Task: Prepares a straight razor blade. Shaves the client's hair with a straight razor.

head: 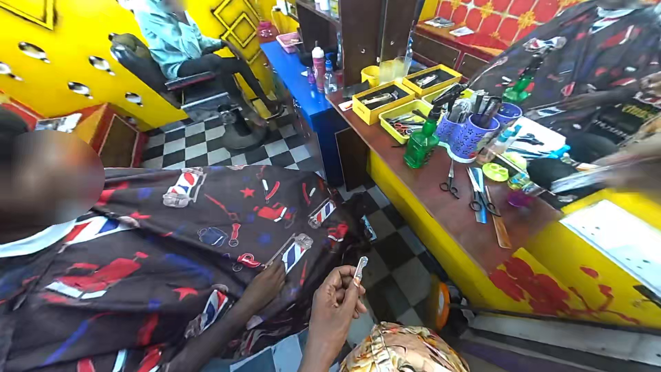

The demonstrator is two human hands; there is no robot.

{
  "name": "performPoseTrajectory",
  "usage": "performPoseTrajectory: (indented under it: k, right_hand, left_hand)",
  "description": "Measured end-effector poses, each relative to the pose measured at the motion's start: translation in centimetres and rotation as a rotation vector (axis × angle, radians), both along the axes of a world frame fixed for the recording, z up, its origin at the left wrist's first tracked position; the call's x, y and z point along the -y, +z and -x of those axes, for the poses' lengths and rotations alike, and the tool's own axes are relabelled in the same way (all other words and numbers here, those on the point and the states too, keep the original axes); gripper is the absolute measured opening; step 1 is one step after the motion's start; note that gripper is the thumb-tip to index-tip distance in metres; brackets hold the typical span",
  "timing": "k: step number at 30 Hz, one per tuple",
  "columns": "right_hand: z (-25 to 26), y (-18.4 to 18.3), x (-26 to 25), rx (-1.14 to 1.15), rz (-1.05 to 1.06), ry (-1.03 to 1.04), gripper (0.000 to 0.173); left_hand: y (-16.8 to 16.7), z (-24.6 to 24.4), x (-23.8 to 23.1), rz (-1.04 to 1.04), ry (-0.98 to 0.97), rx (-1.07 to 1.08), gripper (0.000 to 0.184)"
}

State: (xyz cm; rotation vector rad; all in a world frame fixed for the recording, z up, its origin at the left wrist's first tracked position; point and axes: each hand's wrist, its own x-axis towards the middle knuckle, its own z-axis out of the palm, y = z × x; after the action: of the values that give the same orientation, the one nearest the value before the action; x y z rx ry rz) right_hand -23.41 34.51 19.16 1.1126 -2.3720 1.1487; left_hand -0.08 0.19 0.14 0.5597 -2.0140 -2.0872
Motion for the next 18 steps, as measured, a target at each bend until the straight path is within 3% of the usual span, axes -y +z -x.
performPoseTrajectory:
  k: [2,4,7,10,13,18]
  right_hand:
    - [-4.6,-6.4,9.1,0.292,0.075,0.023,0.017]
    - [-7.4,-11.9,14.8,0.580,0.130,0.059,0.014]
    - [-10.2,-15.6,19.3,0.915,0.377,0.148,0.013]
    - [-11.3,-16.6,20.7,0.982,0.436,0.142,0.013]
    - [-11.2,-16.8,20.8,0.971,0.388,0.161,0.015]
    - [-11.2,-17.8,21.0,0.799,0.292,0.211,0.014]
  left_hand:
    - [0.3,0.3,-0.2,0.030,0.016,-0.027,0.031]
    - [0.7,0.5,-0.2,0.061,0.008,-0.058,0.041]
    - [0.7,0.6,-0.1,0.110,0.000,-0.070,0.027]
    - [0.8,0.5,0.0,-0.008,-0.013,-0.083,0.021]
    - [1.0,0.5,0.0,-0.139,0.024,-0.079,0.027]
    - [1.0,0.5,0.4,-0.199,0.143,-0.062,0.021]
